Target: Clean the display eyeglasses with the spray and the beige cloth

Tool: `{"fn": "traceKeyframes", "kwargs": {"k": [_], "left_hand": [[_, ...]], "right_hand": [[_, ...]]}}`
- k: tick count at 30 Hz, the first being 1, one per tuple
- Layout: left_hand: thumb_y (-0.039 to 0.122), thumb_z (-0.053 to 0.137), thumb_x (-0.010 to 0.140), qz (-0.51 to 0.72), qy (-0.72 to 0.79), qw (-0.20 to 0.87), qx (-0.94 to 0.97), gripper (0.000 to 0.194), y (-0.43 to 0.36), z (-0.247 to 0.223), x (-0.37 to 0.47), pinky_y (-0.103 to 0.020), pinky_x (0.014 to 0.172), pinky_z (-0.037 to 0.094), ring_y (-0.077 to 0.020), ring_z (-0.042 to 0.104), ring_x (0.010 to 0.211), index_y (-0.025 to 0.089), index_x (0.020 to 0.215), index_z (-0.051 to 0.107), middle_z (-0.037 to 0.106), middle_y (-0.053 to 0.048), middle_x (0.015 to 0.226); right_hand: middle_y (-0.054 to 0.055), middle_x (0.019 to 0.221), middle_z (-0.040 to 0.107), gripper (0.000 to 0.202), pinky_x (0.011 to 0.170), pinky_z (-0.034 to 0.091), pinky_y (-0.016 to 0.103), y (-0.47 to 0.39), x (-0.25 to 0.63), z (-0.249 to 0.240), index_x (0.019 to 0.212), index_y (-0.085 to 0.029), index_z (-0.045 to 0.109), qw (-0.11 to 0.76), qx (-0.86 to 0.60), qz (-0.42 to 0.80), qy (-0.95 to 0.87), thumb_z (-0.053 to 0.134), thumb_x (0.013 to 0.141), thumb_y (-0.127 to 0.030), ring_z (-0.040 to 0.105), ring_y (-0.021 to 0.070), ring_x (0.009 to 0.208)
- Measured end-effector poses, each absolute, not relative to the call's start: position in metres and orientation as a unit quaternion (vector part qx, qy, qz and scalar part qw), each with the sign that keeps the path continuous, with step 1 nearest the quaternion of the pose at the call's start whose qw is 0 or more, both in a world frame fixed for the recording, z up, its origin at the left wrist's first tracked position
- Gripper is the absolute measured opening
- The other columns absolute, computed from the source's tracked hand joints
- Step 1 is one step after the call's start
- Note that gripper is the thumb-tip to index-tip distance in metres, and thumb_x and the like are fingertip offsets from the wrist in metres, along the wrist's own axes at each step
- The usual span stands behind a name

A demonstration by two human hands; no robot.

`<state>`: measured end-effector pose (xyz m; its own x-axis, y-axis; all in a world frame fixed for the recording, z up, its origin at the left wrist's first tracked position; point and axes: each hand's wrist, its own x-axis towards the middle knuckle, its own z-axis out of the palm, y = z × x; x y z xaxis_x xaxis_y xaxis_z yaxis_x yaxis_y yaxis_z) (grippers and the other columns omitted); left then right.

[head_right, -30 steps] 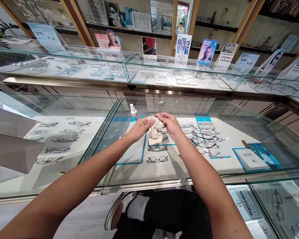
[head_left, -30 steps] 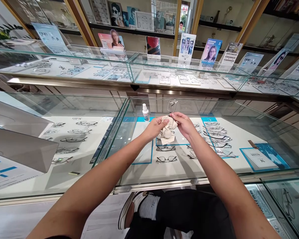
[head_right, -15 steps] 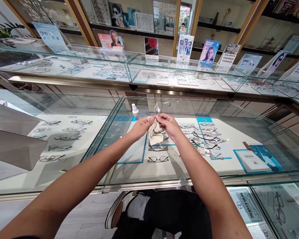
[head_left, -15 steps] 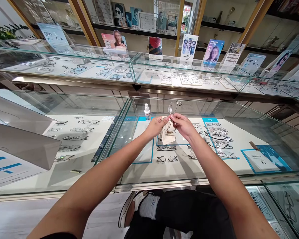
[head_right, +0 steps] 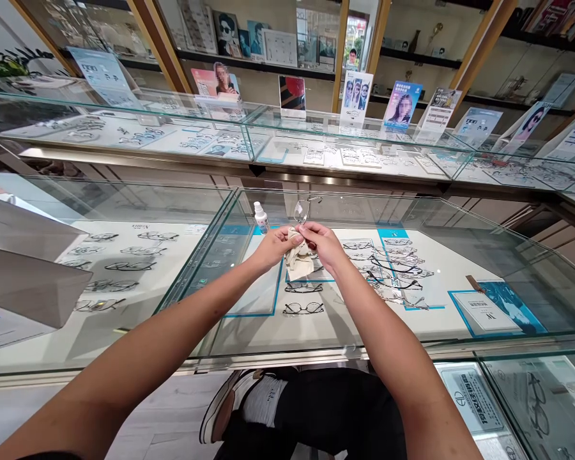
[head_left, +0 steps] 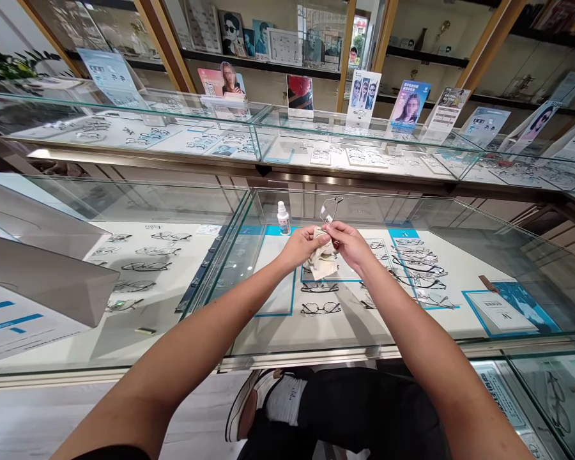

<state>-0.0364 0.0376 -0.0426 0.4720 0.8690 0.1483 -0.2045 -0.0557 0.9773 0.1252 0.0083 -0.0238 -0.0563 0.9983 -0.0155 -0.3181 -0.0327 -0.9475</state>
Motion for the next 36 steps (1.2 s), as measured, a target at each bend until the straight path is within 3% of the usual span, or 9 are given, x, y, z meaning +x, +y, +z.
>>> {"fn": "traceKeyframes", "kwargs": {"k": [6,10,16,19,23,29,36], "left_hand": [[0.07,0.076,0.08,0.429,0.294,0.603,0.605,0.055,0.037,-0.047,-0.033,-0.027,0.064,0.046,-0.0156,0.06,0.067,0.016,0.08,0.069,0.069,-0.004,0.074],[0.074,0.071,0.083,0.471,0.31,0.581,0.587,0.057,0.042,-0.052,-0.034,-0.029,0.066,0.046,-0.0171,0.059,0.068,0.016,0.085,0.071,0.067,-0.003,0.073],[0.059,0.066,0.092,0.557,0.413,0.445,0.566,0.041,0.058,-0.062,-0.044,-0.029,0.072,0.044,-0.0169,0.056,0.078,0.019,0.095,0.064,0.064,-0.002,0.086],[0.05,0.068,0.092,0.542,0.443,0.39,0.598,0.04,0.059,-0.067,-0.048,-0.033,0.083,0.047,-0.0213,0.061,0.094,0.02,0.116,0.06,0.067,-0.006,0.106],[0.04,0.071,0.089,0.517,0.458,0.3,0.658,0.059,0.052,-0.066,-0.05,-0.042,0.102,0.046,-0.0289,0.06,0.12,0.022,0.141,0.049,0.06,-0.013,0.136],[0.025,0.061,0.09,0.487,0.433,0.102,0.752,0.052,0.039,-0.054,-0.048,-0.053,0.118,0.038,-0.0327,0.05,0.138,0.02,0.141,0.054,0.056,-0.015,0.144],[0.029,0.059,0.095,0.416,0.347,0.175,0.822,0.062,0.035,-0.055,-0.043,-0.051,0.118,0.045,-0.0297,0.054,0.139,0.021,0.155,0.047,0.06,-0.012,0.15]], "right_hand": [[-0.001,0.074,0.068,0.039,0.058,0.029,0.029,0.011,0.129,-0.025,0.078,-0.023,0.077,0.559,-0.416,0.579,-0.423,0.093,0.058,-0.052,0.043,0.0106,0.061],[0.0,0.088,0.073,0.036,0.059,0.032,0.028,0.017,0.14,-0.022,0.08,-0.024,0.077,0.606,-0.408,0.557,-0.394,0.093,0.058,-0.048,0.042,0.0102,0.063],[0.001,0.105,0.074,0.043,0.06,0.034,0.029,0.024,0.164,-0.014,0.091,-0.026,0.074,0.675,-0.403,0.509,-0.351,0.092,0.06,-0.049,0.042,0.0109,0.066],[0.001,0.099,0.073,0.044,0.06,0.034,0.03,0.023,0.169,-0.01,0.094,-0.025,0.074,0.684,-0.402,0.503,-0.343,0.091,0.062,-0.05,0.041,0.011,0.065],[-0.002,0.084,0.067,0.048,0.058,0.034,0.028,0.022,0.169,-0.006,0.098,-0.024,0.077,0.698,-0.378,0.514,-0.327,0.095,0.061,-0.048,0.037,0.0097,0.063],[-0.007,0.062,0.045,0.048,0.055,0.03,0.026,0.022,0.172,-0.005,0.098,-0.026,0.079,0.703,-0.36,0.519,-0.327,0.096,0.061,-0.051,0.035,0.0099,0.061],[-0.006,0.06,0.041,0.042,0.057,0.031,0.03,0.022,0.171,-0.004,0.097,-0.028,0.078,0.692,-0.358,0.517,-0.356,0.092,0.066,-0.052,0.035,0.0128,0.061]]}}
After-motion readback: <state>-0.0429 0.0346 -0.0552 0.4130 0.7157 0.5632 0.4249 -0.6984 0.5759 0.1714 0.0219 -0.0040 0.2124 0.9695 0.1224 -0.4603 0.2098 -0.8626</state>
